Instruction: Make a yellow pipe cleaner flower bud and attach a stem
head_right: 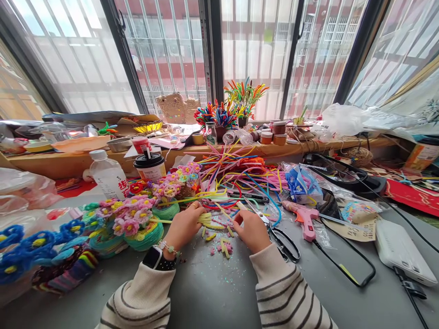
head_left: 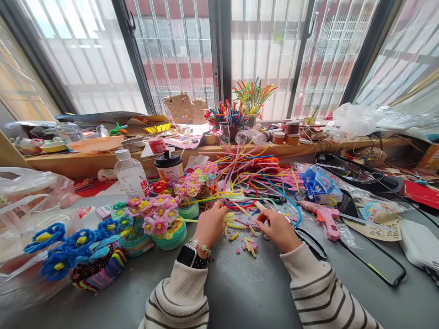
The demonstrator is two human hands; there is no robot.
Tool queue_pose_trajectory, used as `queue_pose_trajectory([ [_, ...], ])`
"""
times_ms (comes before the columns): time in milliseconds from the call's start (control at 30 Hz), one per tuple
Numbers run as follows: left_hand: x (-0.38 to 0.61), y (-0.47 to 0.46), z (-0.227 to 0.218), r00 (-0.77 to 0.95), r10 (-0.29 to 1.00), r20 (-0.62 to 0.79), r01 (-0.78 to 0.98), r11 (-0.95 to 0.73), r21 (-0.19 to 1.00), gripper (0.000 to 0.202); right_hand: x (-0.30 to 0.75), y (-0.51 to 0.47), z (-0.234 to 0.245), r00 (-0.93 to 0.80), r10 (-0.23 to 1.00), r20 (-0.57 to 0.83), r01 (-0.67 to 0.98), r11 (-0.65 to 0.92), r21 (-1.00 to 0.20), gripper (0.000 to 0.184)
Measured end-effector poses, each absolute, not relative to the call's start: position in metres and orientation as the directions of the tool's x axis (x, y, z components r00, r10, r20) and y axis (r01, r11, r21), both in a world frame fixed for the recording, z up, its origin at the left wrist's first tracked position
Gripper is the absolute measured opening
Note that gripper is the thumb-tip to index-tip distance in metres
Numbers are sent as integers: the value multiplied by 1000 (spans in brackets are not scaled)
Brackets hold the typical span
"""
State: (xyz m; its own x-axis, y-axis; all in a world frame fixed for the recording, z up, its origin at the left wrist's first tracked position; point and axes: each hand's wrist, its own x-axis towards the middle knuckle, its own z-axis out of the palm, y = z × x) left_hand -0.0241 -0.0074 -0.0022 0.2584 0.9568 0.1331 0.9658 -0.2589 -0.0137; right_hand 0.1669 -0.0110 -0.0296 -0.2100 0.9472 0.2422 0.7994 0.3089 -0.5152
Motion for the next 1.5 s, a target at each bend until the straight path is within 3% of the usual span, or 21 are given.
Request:
queue_pose_trajectory([
  [233,-23,-6,-3,176,972,157,982,-184,38,26,166,-16,-35,-190,964,184,845,256,-470,11],
  [433,-25,-12,-2,206,978,-16,978,-205,24,16,165,-18,-33,-212,964,163,869,262,-420,14],
  [600,-21,-14,-5,270,963,-26,960,-267,82,24,163,-17,-36,-232,963,136,886,267,-380,14],
  [700,-21,-14,-6,321,945,-59,943,-314,107,17,167,-15,-35,-229,962,146,872,269,-408,14],
  [867,-24,-12,-2,388,918,-78,907,-366,205,12,176,-15,-26,-211,971,111,796,237,-557,20],
  [1033,-27,-11,-2,375,926,-51,904,-352,244,11,175,-17,-24,-304,952,45,703,255,-663,23],
  [1167,-26,-12,-4,381,923,-43,893,-356,276,15,169,-19,-32,-350,935,60,708,306,-637,16],
  [1300,-25,-14,-8,382,920,-88,905,-353,235,19,164,-19,-41,-389,920,56,741,348,-575,14],
  [1500,-23,-13,-10,392,918,-68,902,-368,225,15,162,-20,-39,-343,930,131,765,357,-536,12],
])
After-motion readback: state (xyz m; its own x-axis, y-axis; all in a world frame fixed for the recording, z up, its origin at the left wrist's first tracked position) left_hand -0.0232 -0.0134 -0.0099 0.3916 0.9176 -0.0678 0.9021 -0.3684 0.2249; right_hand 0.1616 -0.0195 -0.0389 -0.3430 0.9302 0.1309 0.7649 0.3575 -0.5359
